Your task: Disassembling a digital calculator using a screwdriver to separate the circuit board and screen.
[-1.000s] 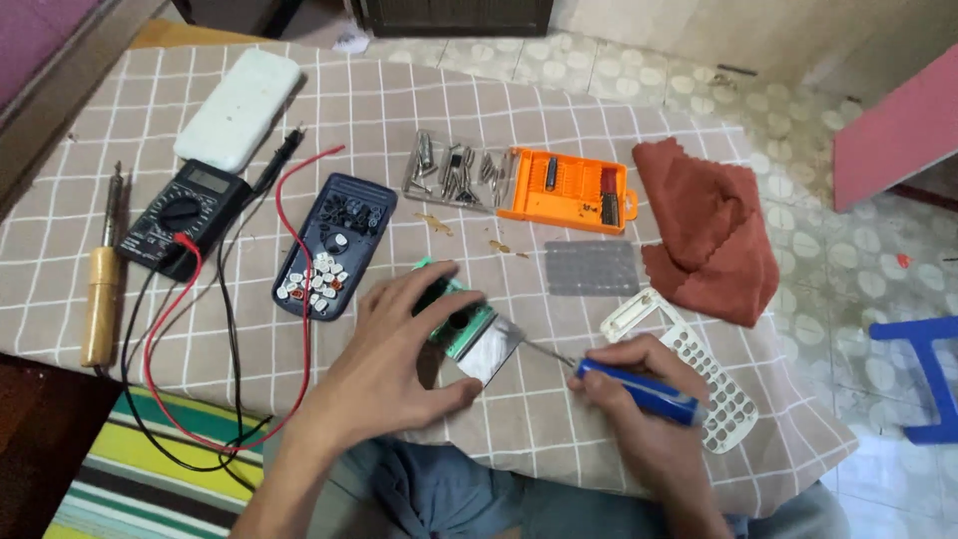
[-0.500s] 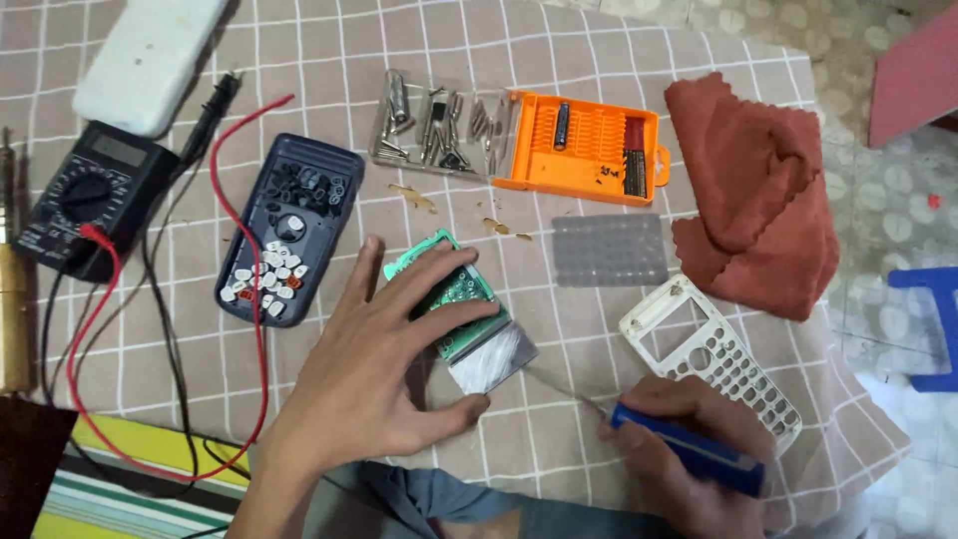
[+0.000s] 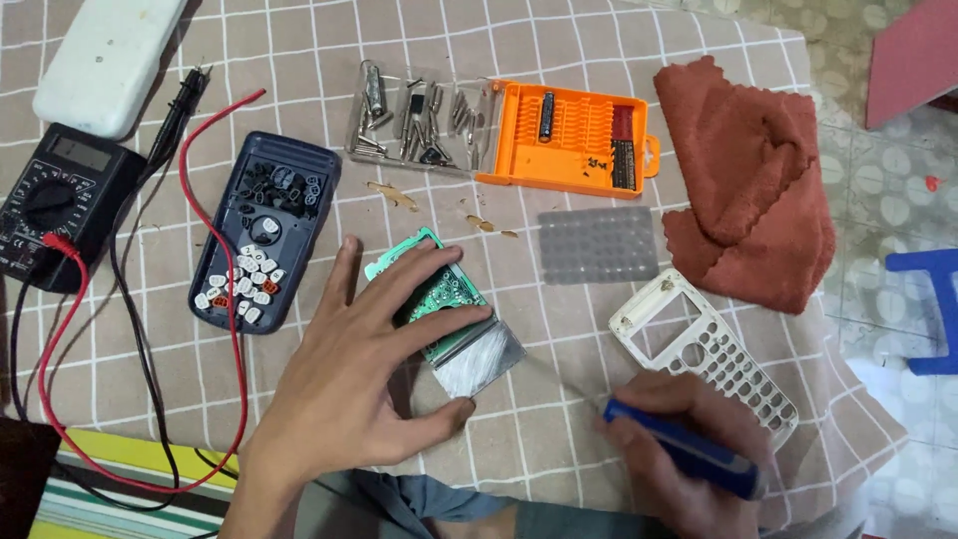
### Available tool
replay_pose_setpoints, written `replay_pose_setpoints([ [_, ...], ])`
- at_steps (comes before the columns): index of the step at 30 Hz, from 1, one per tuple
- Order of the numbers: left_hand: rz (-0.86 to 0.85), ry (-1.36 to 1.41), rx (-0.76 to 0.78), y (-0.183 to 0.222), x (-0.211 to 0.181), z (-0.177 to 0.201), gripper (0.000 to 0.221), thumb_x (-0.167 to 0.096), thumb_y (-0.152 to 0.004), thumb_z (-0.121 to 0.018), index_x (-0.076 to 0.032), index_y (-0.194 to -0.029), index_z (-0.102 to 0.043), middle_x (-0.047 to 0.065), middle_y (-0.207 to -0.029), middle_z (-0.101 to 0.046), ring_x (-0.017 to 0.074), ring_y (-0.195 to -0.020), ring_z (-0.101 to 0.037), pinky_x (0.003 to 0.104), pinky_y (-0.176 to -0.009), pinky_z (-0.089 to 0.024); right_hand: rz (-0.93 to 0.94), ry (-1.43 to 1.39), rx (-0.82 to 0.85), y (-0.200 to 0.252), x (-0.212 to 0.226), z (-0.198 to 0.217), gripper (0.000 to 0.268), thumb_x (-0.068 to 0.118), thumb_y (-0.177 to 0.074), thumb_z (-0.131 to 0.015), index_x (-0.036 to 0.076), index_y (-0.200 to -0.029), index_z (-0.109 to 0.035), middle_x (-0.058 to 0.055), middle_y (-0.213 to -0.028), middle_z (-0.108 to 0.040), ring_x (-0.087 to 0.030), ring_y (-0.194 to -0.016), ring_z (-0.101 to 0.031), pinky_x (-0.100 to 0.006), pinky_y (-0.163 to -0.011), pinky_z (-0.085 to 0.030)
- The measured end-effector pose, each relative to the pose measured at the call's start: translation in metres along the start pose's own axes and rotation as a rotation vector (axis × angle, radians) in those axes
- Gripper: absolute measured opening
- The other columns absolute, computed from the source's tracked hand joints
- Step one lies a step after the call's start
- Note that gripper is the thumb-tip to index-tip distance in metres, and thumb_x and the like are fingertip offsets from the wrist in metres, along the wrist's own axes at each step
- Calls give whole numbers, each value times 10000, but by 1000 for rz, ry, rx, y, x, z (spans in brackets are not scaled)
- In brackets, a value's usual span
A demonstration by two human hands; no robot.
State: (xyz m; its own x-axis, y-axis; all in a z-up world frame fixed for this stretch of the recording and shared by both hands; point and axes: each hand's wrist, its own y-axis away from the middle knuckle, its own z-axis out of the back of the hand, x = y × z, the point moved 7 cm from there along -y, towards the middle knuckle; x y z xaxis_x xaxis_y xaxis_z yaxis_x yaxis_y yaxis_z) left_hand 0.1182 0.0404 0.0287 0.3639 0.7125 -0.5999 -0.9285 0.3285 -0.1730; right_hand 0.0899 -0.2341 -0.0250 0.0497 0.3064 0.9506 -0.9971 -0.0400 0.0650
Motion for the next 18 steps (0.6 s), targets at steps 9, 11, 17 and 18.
replay_pose_setpoints([
  [9, -18, -20, -8, 2, -1, -1, 708, -405, -545, -826, -222, -1227, -774, 76, -1536, -514, 309, -1435, -456, 674, -1248, -63, 5, 29, 20, -4, 9, -2, 261, 116, -637, -759, -24, -856, -767, -135, -850, -807, -190, -667, -722, -279, -689, -570],
  [11, -33, -27, -18, 4, -3, 1, 702, -405, -561, -821, -218, -1236, -767, 81, -1534, -512, 312, -1434, -458, 670, -1248, -74, -56, 42, -29, -5, 7, -1, 305, 129, -621, -774, -41, -873, -783, -143, -889, -805, -211, -697, -736, -300, -720, -571],
  [17, -26, -41, -28, 6, -1, 0, 713, -415, -554, -827, -233, -1241, -764, 79, -1527, -528, 303, -1431, -461, 655, -1251, -76, -11, 52, -2, -9, 17, -6, 196, 108, -605, -781, 3, -771, -789, -121, -748, -787, -202, -702, -687, -303, -712, -522],
  [18, -22, -41, -24, 7, -1, 0, 714, -415, -552, -821, -233, -1241, -765, 79, -1525, -530, 301, -1434, -457, 657, -1251, -74, -27, 37, -28, -10, 22, -7, 173, 82, -661, -756, -6, -809, -757, -136, -739, -798, -199, -648, -719, -274, -649, -546],
])
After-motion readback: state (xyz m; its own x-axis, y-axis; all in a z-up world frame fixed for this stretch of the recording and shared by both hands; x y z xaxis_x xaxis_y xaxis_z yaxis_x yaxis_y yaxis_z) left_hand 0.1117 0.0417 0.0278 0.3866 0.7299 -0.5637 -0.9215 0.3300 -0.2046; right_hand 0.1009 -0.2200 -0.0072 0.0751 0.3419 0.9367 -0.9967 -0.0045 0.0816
